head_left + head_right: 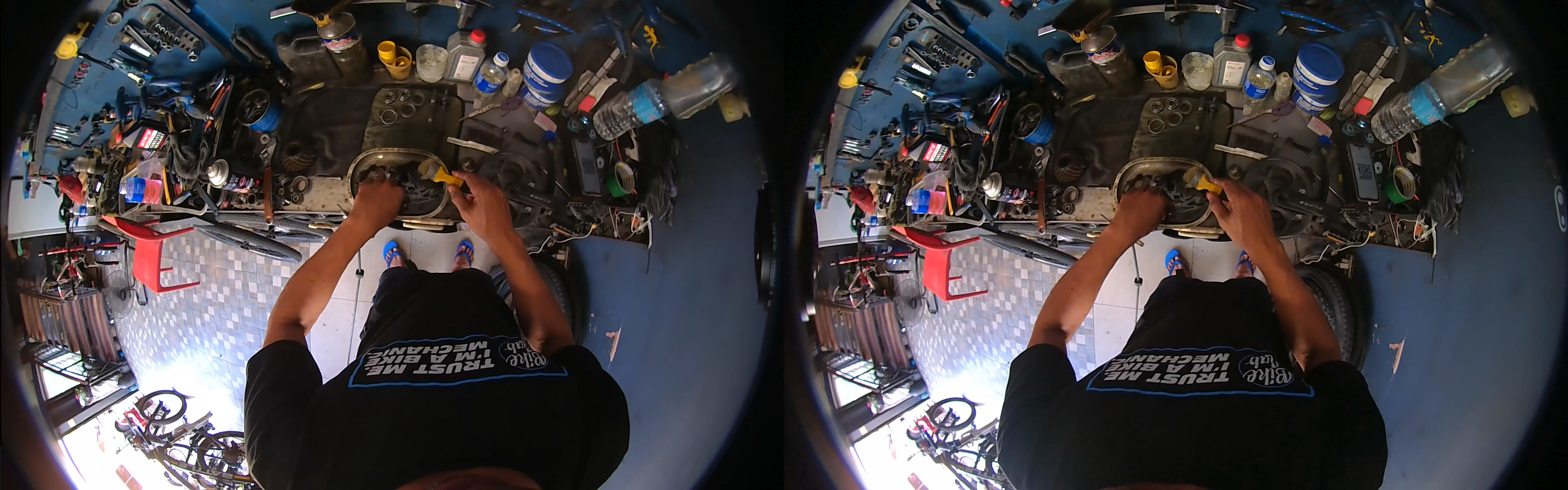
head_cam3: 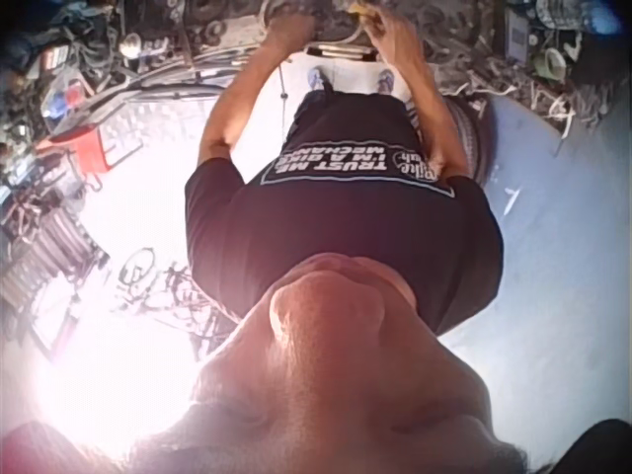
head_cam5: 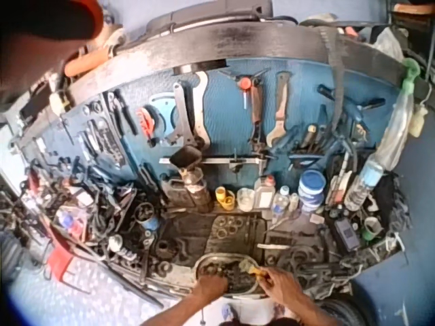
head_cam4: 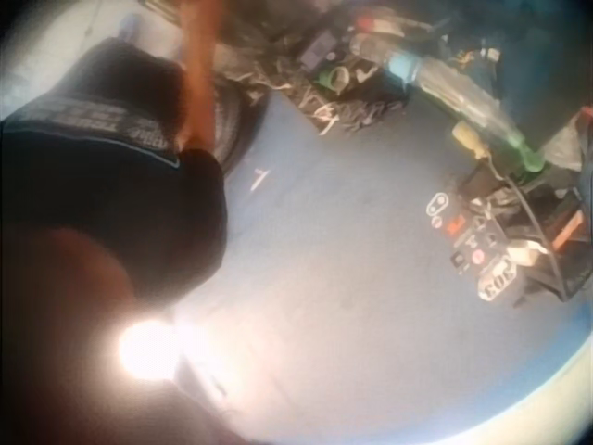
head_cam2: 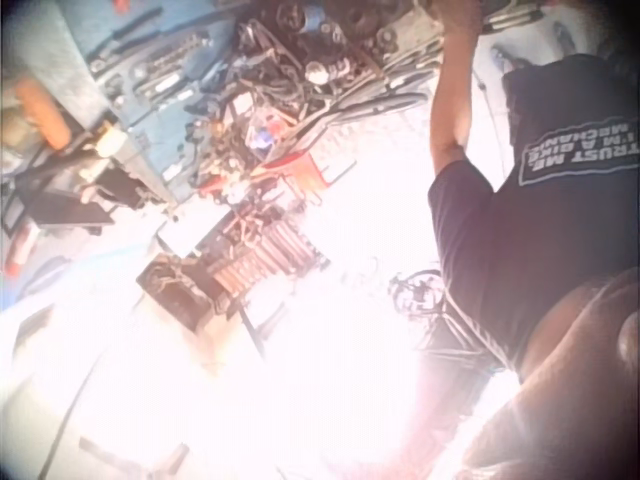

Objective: The person repeatedly scrubs small mechanical parts in a metal tray using a yellow-handled brush. They pick up each part, scrub it, and place it back in the tray. The person occasionally moves to the side to spray a part with a hose before returning to scrub it.

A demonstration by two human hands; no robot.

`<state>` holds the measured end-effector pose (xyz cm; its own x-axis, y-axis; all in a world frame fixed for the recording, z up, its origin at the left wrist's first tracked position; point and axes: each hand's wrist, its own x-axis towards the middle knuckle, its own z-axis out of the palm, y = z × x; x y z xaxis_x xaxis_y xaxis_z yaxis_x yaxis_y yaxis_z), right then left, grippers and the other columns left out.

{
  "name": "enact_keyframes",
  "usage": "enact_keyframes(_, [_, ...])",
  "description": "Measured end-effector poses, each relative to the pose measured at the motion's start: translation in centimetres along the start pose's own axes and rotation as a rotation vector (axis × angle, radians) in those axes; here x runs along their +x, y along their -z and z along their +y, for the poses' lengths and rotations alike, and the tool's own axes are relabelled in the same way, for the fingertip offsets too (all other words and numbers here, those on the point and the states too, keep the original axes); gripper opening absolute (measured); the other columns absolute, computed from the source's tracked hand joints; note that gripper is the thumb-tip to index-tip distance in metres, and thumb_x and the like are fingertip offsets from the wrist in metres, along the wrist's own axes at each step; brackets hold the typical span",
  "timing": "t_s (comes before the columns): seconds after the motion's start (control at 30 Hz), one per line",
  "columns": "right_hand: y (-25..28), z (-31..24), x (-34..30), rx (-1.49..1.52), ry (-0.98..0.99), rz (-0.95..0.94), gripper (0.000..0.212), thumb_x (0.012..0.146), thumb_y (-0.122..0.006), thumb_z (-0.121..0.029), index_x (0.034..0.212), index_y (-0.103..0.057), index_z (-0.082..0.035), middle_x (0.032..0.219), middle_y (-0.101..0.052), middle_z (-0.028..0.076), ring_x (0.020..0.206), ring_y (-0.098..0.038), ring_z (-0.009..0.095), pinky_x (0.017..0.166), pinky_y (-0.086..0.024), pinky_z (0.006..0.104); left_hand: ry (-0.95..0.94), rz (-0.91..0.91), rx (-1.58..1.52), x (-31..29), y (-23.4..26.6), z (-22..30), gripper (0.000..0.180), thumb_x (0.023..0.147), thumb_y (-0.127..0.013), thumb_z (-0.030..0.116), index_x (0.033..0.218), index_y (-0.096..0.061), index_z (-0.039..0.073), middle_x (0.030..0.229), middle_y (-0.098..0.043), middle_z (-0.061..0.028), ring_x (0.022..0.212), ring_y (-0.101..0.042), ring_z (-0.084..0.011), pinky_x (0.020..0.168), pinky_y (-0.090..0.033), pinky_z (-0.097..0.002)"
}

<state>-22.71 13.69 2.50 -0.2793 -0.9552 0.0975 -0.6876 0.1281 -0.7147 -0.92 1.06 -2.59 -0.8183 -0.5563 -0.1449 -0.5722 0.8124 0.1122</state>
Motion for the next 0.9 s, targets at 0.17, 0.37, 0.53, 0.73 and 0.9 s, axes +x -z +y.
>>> enact_keyframes(0.17, [0.8,0.7,0.6,0.016,0.076,-0.022,0.037,0.095,-0.076,-0.029,0.122,-0.073,-0.004,0.099,-0.076,0.019,0.072,-0.076,0.030,0.064,-0.059,0.0377,0.043,0.035,-0.042,-0.1,-1.7,-0.8,0.016,0.085,-0.072,0.015,0.099,-0.076,0.009,0.110,-0.073,-0.0120,0.116,-0.067,-0.0322,0.092,-0.059,-0.0472])
enact_keyframes(0.37, [0.6,1.1,1.2,-0.106,0.172,-0.025,0.035,0.094,-0.077,-0.036,0.111,-0.075,-0.007,0.085,-0.075,0.014,0.072,-0.074,0.029,0.063,-0.058,0.0405,0.209,0.120,-0.375,0.1,1.1,-0.8,0.022,0.085,-0.076,0.014,0.105,-0.069,0.007,0.102,-0.073,-0.0123,0.098,-0.071,-0.0316,0.085,-0.060,-0.0437])
enact_keyframes(0.53, [0.7,-0.7,2.1,-0.049,0.201,-0.082,0.036,0.092,-0.077,-0.042,0.104,-0.074,-0.008,0.082,-0.075,0.012,0.072,-0.074,0.030,0.062,-0.058,0.0406,0.370,0.542,-1.051,0.3,0.7,-2.8,0.015,0.091,-0.073,0.006,0.103,-0.064,0.004,0.087,-0.073,-0.0090,0.075,-0.070,-0.0236,0.072,-0.061,-0.0340])
enact_keyframes(0.73, [-2.1,1.8,4.2,-0.125,0.272,-0.072,0.042,0.087,-0.077,-0.053,0.099,-0.074,-0.013,0.081,-0.075,0.011,0.074,-0.073,0.035,0.066,-0.058,0.0459,0.695,0.399,-1.853,0.1,0.8,-2.5,0.029,0.091,-0.074,0.000,0.117,-0.060,0.001,0.099,-0.073,-0.0091,0.079,-0.068,-0.0159,0.065,-0.061,-0.0312])
enact_keyframes(0.9, [-4.2,3.1,6.5,0.009,0.007,-0.146,0.040,0.094,-0.070,-0.050,0.097,-0.072,-0.010,0.083,-0.073,0.014,0.079,-0.073,0.034,0.069,-0.056,0.0439,0.697,0.350,-2.031,-0.3,-1.6,-2.2,0.031,0.092,-0.075,0.002,0.119,-0.059,-0.001,0.100,-0.072,-0.0107,0.082,-0.070,-0.0191,0.070,-0.062,-0.0346])
